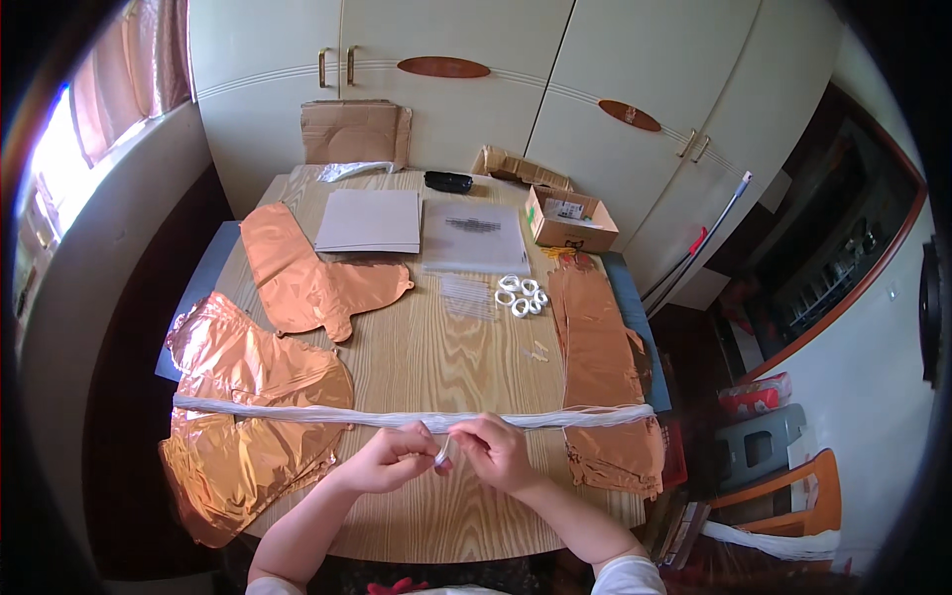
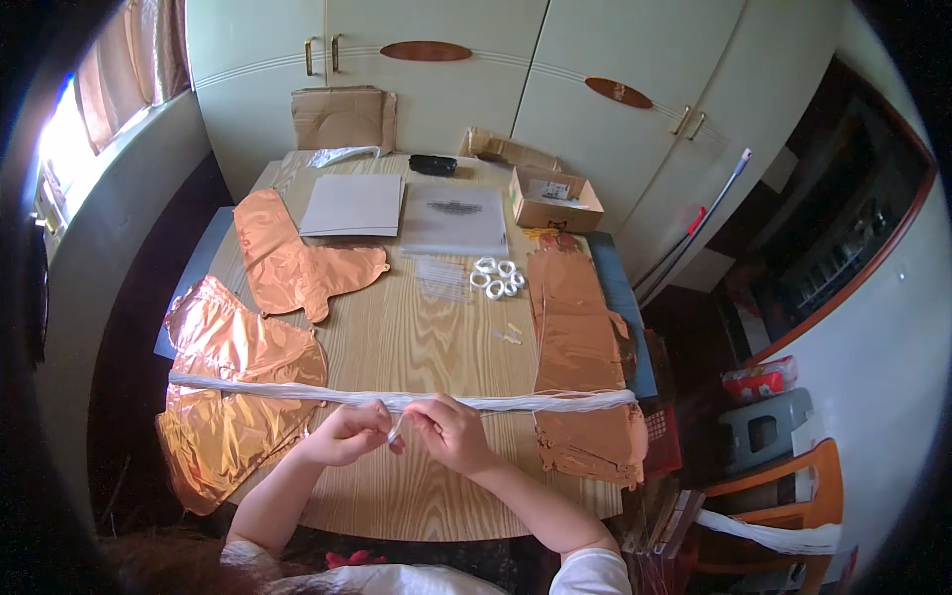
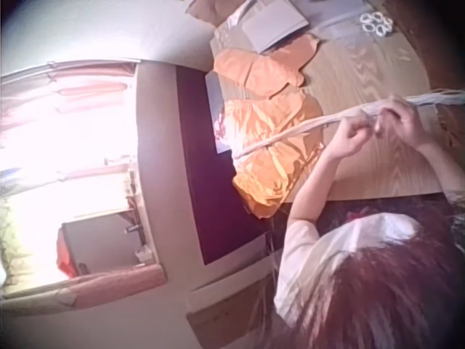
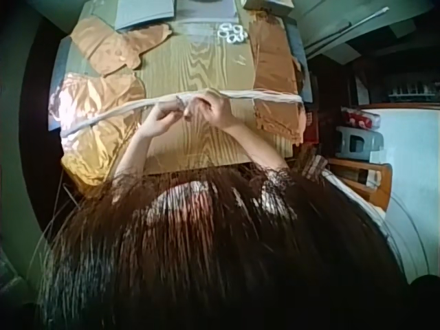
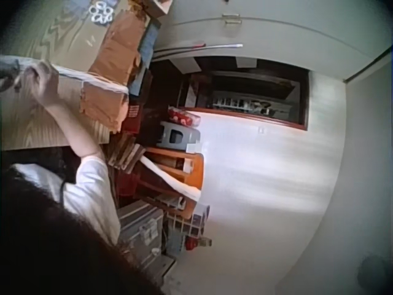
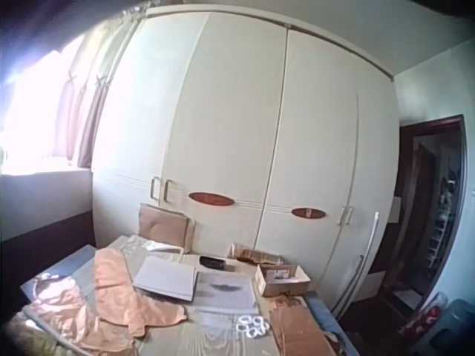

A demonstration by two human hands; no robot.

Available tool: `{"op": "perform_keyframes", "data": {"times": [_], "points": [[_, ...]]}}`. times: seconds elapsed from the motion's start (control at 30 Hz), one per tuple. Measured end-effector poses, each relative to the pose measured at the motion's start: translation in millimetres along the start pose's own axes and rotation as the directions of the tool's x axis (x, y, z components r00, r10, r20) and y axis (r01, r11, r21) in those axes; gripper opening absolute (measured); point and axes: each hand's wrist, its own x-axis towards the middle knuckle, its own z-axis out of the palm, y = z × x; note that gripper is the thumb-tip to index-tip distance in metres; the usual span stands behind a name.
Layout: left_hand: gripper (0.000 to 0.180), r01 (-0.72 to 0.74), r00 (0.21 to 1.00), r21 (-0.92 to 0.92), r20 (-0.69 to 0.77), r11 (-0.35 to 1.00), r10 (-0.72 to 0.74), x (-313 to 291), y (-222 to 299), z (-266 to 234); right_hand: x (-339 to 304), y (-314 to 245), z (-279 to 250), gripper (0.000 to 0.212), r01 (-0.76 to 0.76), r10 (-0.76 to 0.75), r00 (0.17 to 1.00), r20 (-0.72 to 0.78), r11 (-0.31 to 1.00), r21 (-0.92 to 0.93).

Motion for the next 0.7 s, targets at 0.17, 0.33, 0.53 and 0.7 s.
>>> {"op": "perform_keyframes", "data": {"times": [0.17, 0.33, 0.53, 0.7], "points": [[0.018, 0.108, 0.968, 0.114, -0.239, 0.988, -0.078, 3, -1, 6, -3, -4, 2, 0.009, 0.131, -0.126, 0.989, 0.082, 0.99, -0.049], [0.02, 0.113, 0.993, -0.11, -0.014, 0.988, -0.115, -7, -13, 7, 3, 0, 0, 0.009, 0.032, -0.036, 0.996, -0.079, 0.999, -0.044], [0.022, 0.113, 0.971, -0.166, -0.192, 0.98, -0.145, -1, -8, 5, -2, 1, 9, 0.011, 0.064, -0.058, 0.996, 0.062, 0.993, -0.098], [0.023, 0.178, 0.948, -0.311, -0.202, 0.934, -0.248, 2, -9, 7, -3, -7, 1, 0.009, 0.072, -0.075, 0.996, -0.043, 0.995, -0.071]]}}
